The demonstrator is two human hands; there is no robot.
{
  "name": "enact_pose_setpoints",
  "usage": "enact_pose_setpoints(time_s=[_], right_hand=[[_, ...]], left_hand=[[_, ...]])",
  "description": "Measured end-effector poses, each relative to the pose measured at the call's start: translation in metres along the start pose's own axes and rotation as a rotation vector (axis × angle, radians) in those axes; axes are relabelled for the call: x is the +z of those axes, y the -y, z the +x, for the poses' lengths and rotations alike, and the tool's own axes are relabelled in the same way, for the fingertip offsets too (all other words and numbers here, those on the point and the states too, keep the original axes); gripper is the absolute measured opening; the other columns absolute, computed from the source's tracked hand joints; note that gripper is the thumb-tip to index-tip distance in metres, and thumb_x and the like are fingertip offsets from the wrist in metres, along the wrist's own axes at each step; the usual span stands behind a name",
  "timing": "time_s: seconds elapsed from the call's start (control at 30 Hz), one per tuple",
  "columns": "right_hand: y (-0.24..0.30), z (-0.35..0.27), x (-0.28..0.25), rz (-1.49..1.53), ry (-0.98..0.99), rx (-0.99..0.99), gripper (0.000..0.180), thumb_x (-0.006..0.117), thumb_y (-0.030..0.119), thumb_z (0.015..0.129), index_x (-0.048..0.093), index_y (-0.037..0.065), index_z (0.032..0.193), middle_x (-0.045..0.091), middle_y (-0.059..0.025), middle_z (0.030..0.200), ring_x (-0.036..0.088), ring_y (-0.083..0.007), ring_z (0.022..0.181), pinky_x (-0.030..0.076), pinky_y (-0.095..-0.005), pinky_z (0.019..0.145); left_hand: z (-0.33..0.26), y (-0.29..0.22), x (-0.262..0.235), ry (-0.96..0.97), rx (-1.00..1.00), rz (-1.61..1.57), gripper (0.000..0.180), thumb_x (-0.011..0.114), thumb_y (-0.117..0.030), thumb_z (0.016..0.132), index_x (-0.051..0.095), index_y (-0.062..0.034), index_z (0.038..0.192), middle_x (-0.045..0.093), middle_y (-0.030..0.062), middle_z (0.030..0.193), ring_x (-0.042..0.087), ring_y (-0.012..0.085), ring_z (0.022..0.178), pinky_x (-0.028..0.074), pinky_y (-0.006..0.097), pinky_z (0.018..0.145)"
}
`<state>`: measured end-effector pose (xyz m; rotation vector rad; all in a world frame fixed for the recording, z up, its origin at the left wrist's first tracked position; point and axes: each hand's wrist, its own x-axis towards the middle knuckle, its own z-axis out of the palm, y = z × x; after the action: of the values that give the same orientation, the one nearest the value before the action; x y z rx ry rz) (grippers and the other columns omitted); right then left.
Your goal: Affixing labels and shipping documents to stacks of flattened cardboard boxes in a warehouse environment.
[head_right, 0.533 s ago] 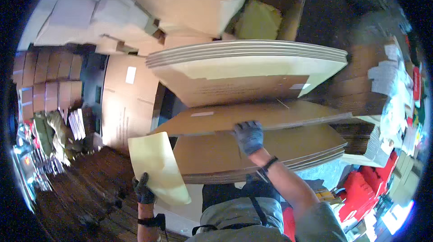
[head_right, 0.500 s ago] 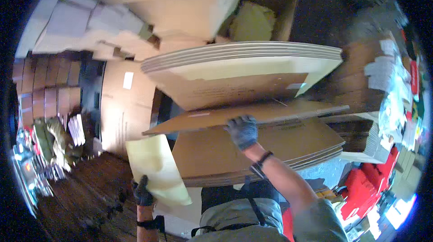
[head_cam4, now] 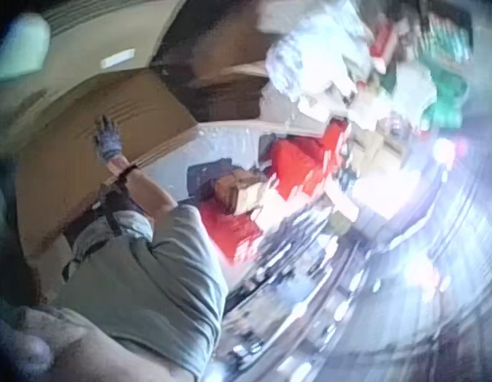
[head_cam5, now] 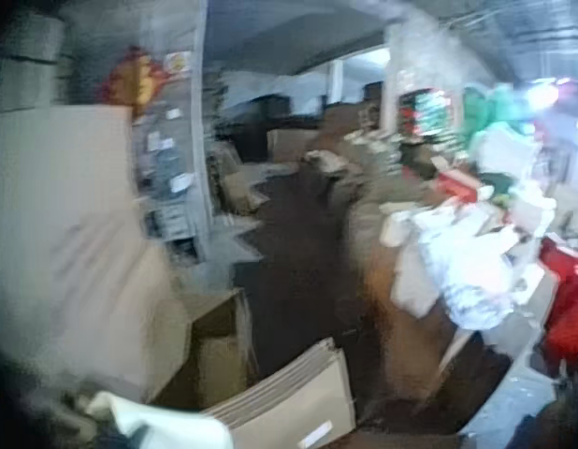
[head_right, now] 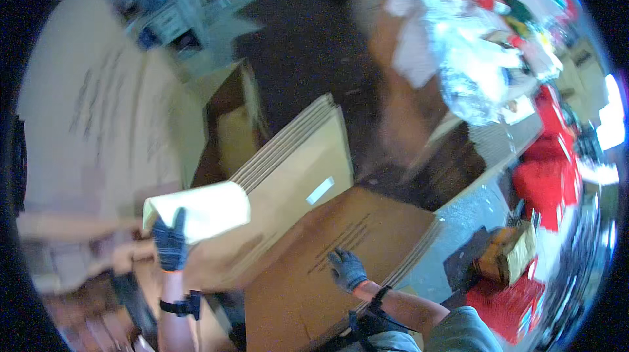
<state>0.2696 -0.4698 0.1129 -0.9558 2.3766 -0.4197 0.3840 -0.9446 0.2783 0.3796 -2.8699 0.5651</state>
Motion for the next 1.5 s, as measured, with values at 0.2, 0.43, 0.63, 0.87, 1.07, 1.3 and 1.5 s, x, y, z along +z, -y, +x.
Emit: enact_pose_setpoints(time_s=[0.2, 0.43, 0.63, 0.87, 1.07, 1.3, 1.5], right_hand=[[-0.146, -0.018, -0.120, 0.076, -0.233, 0.173, 0.051, 0.063, 0.020, 0.091, 0.056, 0.008, 0.140, 0.056, -0.0239, 0.141, 0.054, -0.0445, 0.125, 0.046, -0.0503, 0.106], [-0.268, 0.038, -0.270, 0.418, -0.936, 0.211, 0.048, 0.067, 0.010, 0.090, 0.056, 0.007, 0.137, 0.061, -0.0216, 0.128, 0.056, -0.0411, 0.120, 0.047, -0.0467, 0.103], [-0.350, 0.164, -0.424, 0.110, -1.190, 0.115, 0.042, 0.071, 0.003, 0.086, 0.061, 0.002, 0.127, 0.062, -0.0219, 0.125, 0.059, -0.0431, 0.118, 0.049, -0.0441, 0.102], [-0.418, 0.276, -0.514, -0.136, -1.084, 0.280, 0.059, 0.078, 0.029, 0.079, 0.064, 0.006, 0.132, 0.062, -0.0220, 0.136, 0.057, -0.0391, 0.127, 0.046, -0.0439, 0.110], [-0.416, 0.290, -0.527, -0.344, -0.823, 0.453, 0.071, 0.076, 0.045, 0.077, 0.059, 0.017, 0.140, 0.055, -0.0156, 0.148, 0.051, -0.0370, 0.135, 0.041, -0.0486, 0.113], [-0.447, 0.296, -0.547, -0.579, -0.714, 0.293, 0.050, 0.066, 0.041, 0.087, 0.062, 0.011, 0.127, 0.066, -0.0167, 0.122, 0.063, -0.0343, 0.115, 0.051, -0.0487, 0.093], [-0.452, 0.295, -0.547, -0.714, -0.671, 0.152, 0.043, 0.052, 0.017, 0.095, 0.053, 0.003, 0.136, 0.068, -0.0181, 0.111, 0.068, -0.0348, 0.104, 0.054, -0.0463, 0.089]], left_hand=[[0.168, 0.046, 0.221, -0.018, -0.678, -0.421, 0.055, 0.053, -0.044, 0.106, 0.062, 0.0008, 0.136, 0.070, 0.0265, 0.113, 0.069, 0.0377, 0.102, 0.053, 0.043, 0.091], [0.164, 0.032, 0.333, 0.251, -0.608, -0.255, 0.069, 0.056, -0.054, 0.096, 0.056, -0.0021, 0.141, 0.060, 0.0241, 0.140, 0.053, 0.0445, 0.131, 0.042, 0.047, 0.111], [0.168, -0.088, 0.314, 0.104, -0.433, -0.211, 0.059, 0.064, -0.025, 0.092, 0.048, 0.0013, 0.143, 0.046, 0.0253, 0.152, 0.042, 0.0424, 0.141, 0.035, 0.052, 0.118], [0.330, -0.378, 0.047, -0.015, 0.476, -0.850, 0.050, 0.065, -0.017, 0.091, 0.051, -0.0015, 0.136, 0.050, 0.0217, 0.149, 0.045, 0.0426, 0.139, 0.032, 0.054, 0.119], [0.487, -0.551, -0.077, -0.282, 0.903, -0.866, 0.050, 0.068, -0.026, 0.090, 0.061, -0.0065, 0.136, 0.057, 0.0169, 0.144, 0.048, 0.0335, 0.140, 0.032, 0.052, 0.118], [0.587, -0.574, -0.018, 0.003, 0.484, -0.509, 0.060, 0.060, -0.046, 0.095, 0.058, -0.0033, 0.137, 0.058, 0.0185, 0.142, 0.041, 0.0382, 0.144, 0.018, 0.068, 0.118], [0.587, -0.556, -0.011, -0.089, 0.224, -0.330, 0.082, 0.062, -0.058, 0.092, 0.044, -0.0023, 0.150, 0.044, 0.0215, 0.154, 0.041, 0.0455, 0.141, 0.016, 0.069, 0.118]])
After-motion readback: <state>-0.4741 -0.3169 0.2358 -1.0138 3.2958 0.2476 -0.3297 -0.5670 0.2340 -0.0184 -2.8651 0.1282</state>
